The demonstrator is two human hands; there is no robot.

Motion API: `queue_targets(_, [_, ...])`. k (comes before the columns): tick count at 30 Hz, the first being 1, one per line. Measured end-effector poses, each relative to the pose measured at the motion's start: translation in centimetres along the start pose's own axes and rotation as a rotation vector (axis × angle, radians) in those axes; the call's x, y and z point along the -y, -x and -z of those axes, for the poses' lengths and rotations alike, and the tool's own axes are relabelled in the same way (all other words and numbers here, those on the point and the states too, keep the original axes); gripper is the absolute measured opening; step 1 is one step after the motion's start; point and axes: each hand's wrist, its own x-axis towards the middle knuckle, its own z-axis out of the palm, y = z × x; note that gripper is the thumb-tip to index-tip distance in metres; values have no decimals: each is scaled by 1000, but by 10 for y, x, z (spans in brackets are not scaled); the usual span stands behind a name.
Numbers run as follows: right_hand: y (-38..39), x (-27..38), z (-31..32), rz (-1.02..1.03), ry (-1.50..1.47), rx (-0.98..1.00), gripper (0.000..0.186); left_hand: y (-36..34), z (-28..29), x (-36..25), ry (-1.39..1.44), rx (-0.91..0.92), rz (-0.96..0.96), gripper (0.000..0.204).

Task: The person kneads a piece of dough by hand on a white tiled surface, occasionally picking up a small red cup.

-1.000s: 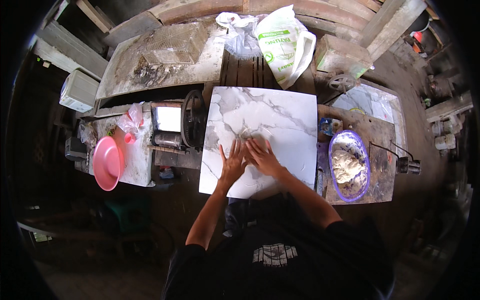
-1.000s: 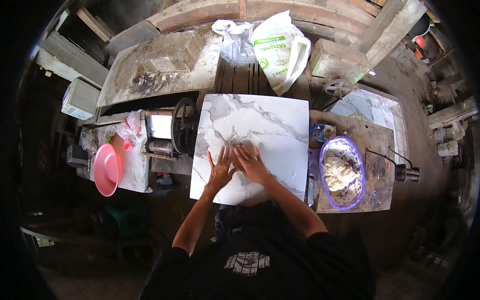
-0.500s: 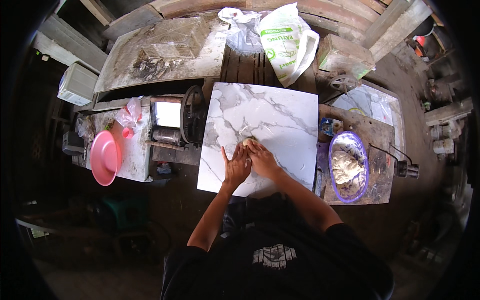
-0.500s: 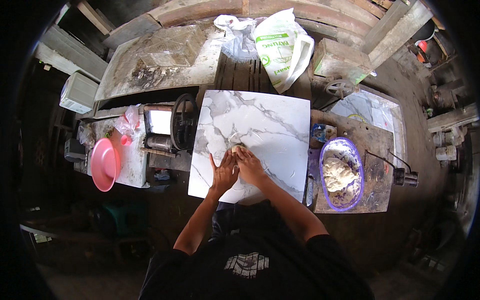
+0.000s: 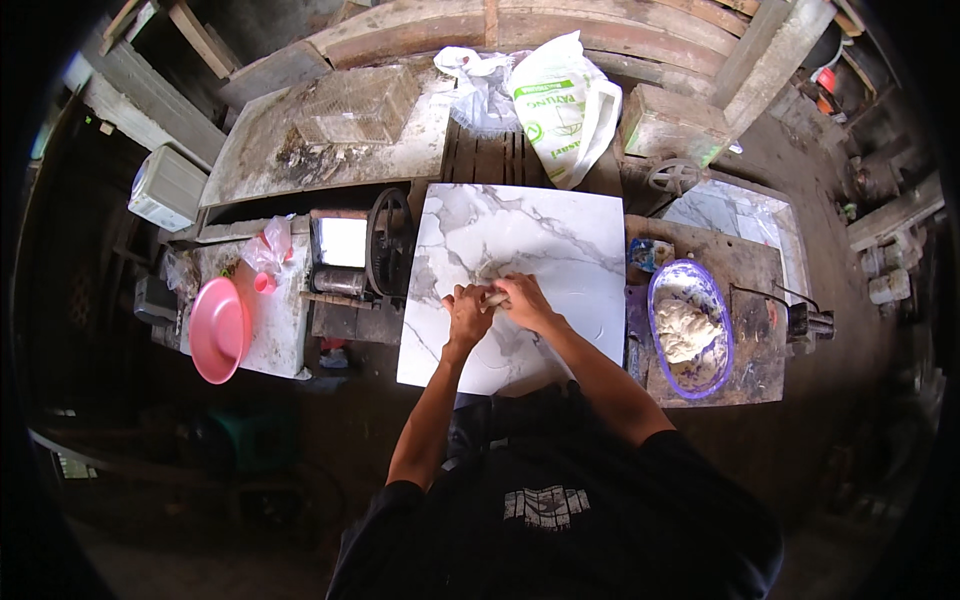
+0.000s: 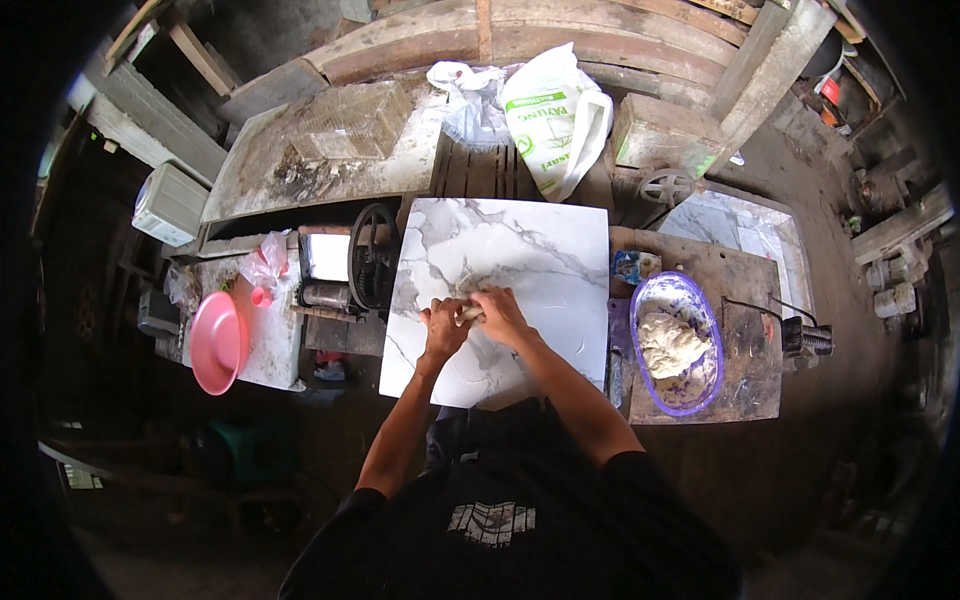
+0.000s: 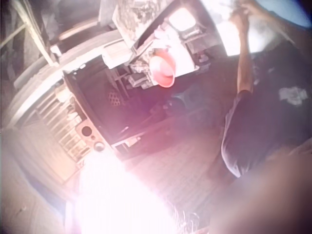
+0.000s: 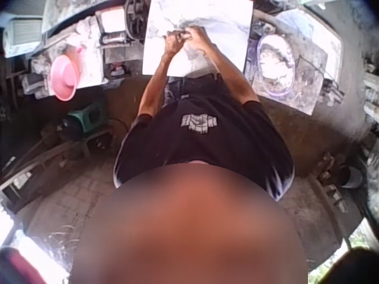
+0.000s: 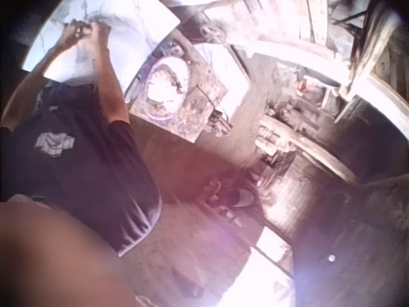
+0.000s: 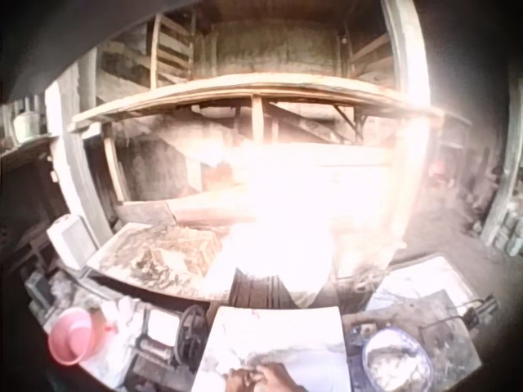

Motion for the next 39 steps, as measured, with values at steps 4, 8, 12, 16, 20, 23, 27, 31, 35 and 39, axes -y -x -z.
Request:
queue_targets(4, [-4, 19, 39, 121, -28, -166, 23, -11, 13, -14, 20, -259, -253, 31])
queue_targets(8, [28, -4, 29, 198, 88, -180, 26, 3, -5, -2, -107, -163, -446, 34])
queue_targets(12, [76, -4, 32, 53, 16, -35, 20, 47, -9, 10, 25, 104, -408, 31])
queue_targets(16, [60, 3, 29, -59, -79, -218, 20, 51, -8, 5, 141, -10, -230, 32])
queue_targets(20, [23, 14, 0, -86, 48, -346, 30, 37, -15, -8, 160, -96, -94, 33])
queue_targets(23, [19, 18, -19, -92, 159, -309, 47, 35, -15, -12, 74, -140, -71, 33])
queue_targets(27, [37, 13, -32, -209, 328, -98, 62, 46, -14, -11, 28, -152, -44, 32])
queue_targets(31, [42, 30, -27, -302, 409, -70, 58, 63, -12, -15, 63, -150, 25, 29])
queue_targets(35, [45, 32, -25, -397, 445, -66, 64, 75, -17, -23, 100, -202, 35, 26])
queue_targets(39, [40, 20, -21, -374, 502, -67, 65, 62, -25, -30, 125, -248, 37, 29])
